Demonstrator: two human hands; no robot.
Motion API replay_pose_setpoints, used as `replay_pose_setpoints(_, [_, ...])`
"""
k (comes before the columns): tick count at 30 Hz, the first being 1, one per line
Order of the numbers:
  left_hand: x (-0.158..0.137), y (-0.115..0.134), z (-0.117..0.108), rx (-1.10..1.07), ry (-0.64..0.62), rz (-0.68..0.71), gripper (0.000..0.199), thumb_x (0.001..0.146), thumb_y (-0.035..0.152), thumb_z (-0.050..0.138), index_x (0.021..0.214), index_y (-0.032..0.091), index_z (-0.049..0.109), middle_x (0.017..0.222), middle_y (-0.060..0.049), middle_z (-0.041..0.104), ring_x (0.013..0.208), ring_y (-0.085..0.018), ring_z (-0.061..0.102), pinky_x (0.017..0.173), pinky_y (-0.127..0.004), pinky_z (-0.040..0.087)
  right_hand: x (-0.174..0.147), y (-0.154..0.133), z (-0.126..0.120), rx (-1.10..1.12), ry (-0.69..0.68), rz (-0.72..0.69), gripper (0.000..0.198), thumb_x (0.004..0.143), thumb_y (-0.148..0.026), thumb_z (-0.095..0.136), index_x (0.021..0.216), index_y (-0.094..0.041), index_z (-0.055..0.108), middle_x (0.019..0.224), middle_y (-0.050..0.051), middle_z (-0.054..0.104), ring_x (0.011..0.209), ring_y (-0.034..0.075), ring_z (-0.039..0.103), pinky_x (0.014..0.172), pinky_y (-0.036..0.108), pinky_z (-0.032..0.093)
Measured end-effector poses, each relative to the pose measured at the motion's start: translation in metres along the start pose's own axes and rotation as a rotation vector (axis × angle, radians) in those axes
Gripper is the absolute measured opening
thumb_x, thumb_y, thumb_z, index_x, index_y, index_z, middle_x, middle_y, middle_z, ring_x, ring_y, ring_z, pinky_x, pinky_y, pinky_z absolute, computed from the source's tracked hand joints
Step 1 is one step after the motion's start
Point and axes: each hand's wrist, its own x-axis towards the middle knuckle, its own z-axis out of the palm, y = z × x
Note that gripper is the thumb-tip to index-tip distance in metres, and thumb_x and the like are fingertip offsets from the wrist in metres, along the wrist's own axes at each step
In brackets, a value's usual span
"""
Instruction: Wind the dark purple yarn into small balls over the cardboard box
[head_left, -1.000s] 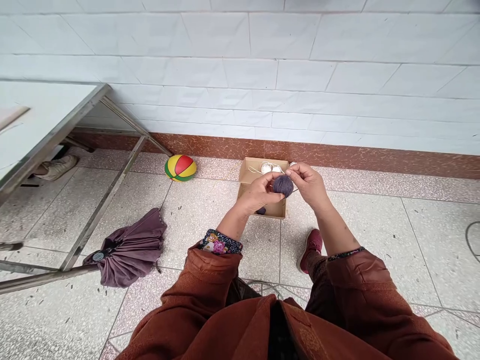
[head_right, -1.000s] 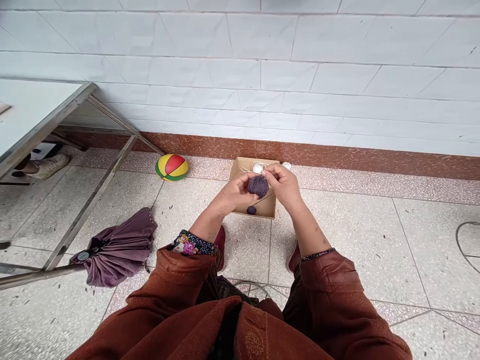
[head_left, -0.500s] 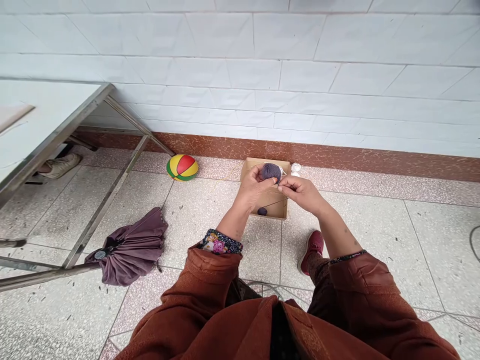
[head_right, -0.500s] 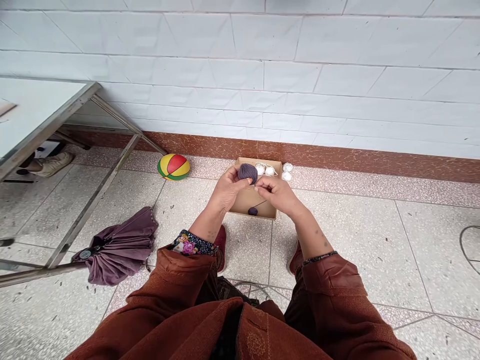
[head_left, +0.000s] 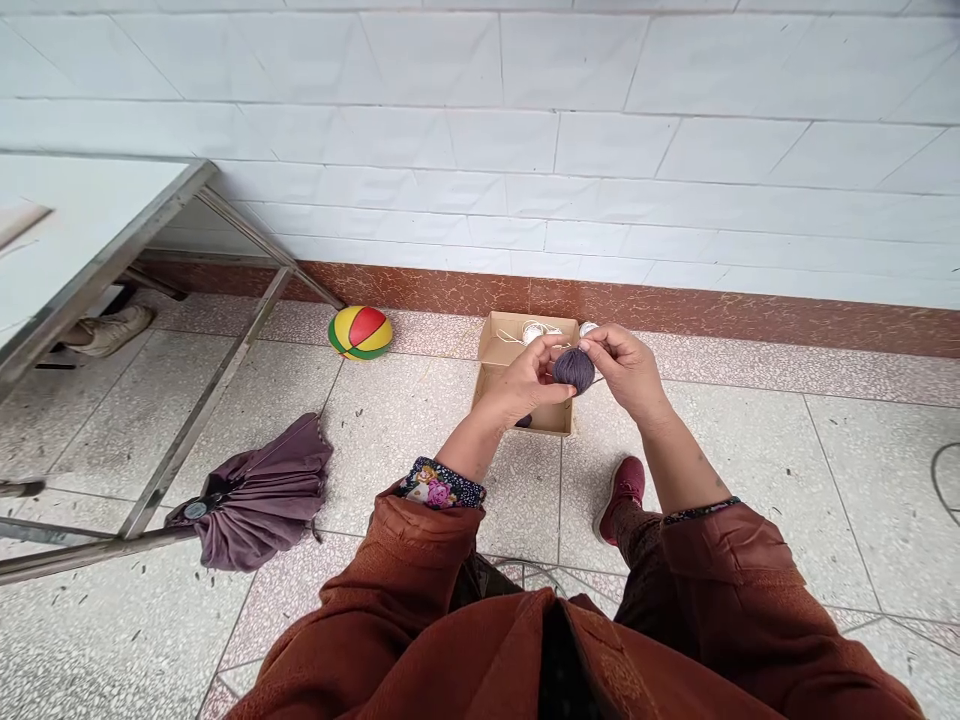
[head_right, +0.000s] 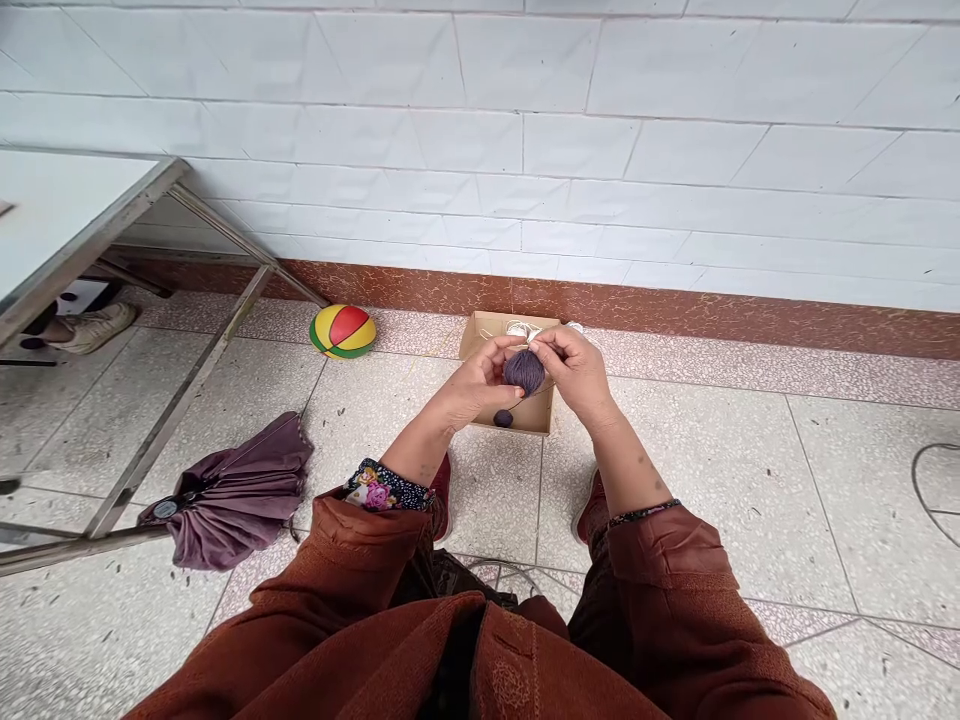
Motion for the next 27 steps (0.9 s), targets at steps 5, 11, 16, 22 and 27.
replay_pose_setpoints(5, [-0.002, 0.006, 0.001, -0.172, -0.032, 0.010, 0.072, 0.068, 0.023, 0.092, 0.136, 0.029, 0.069, 0.122, -0.006, 0.071, 0.112, -0.022, 0.066, 0.100, -0.037, 0.053, -0.002, 0.008, 0.006, -0.003, -0.048, 0.118, 0.025, 0.096, -0.050, 0.065, 0.087, -0.026, 0.067, 0.074, -0.001, 0.059, 0.072, 0.019, 0.051, 0.070, 0.033, 0.043])
replay_pose_setpoints(11, [0.003, 0.005, -0.003, -0.246, 0.104, 0.039, 0.054, 0.067, 0.028, 0.093, 0.117, 0.023, 0.074, 0.123, -0.006, 0.074, 0.119, -0.023, 0.066, 0.110, -0.040, 0.050, -0.005, 0.004, 0.008, -0.114, -0.185, 0.064, 0.027, 0.095, -0.043, 0.066, 0.077, -0.024, 0.058, 0.071, -0.001, 0.056, 0.070, 0.017, 0.049, 0.068, 0.032, 0.039])
replay_pose_setpoints(16, [0.007, 0.003, -0.012, -0.016, 0.291, 0.025, 0.047, 0.068, 0.023, 0.086, 0.113, 0.020, 0.073, 0.112, -0.005, 0.076, 0.107, -0.021, 0.067, 0.104, -0.039, 0.052, -0.008, -0.005, 0.003, -0.019, -0.409, -0.038, 0.029, 0.097, -0.046, 0.069, 0.079, -0.023, 0.065, 0.073, -0.001, 0.060, 0.067, 0.015, 0.049, 0.066, 0.030, 0.039])
replay_pose_setpoints(22, [0.005, 0.001, -0.008, 0.236, 0.142, -0.044, 0.062, 0.067, 0.014, 0.082, 0.129, 0.019, 0.073, 0.121, -0.008, 0.074, 0.104, -0.022, 0.067, 0.099, -0.040, 0.053, -0.006, -0.010, 0.000, 0.111, -0.232, -0.084, 0.032, 0.097, -0.054, 0.074, 0.084, -0.025, 0.074, 0.082, 0.002, 0.070, 0.077, 0.019, 0.060, 0.075, 0.035, 0.049])
replay_pose_setpoints(27, [0.002, -0.004, -0.003, 0.020, -0.056, -0.057, 0.083, 0.070, 0.016, 0.085, 0.149, 0.027, 0.063, 0.112, -0.005, 0.072, 0.102, -0.020, 0.066, 0.097, -0.039, 0.052, 0.000, 0.002, 0.003, 0.047, 0.006, -0.015, 0.033, 0.093, -0.056, 0.078, 0.084, -0.025, 0.072, 0.080, 0.001, 0.068, 0.074, 0.018, 0.058, 0.073, 0.034, 0.048])
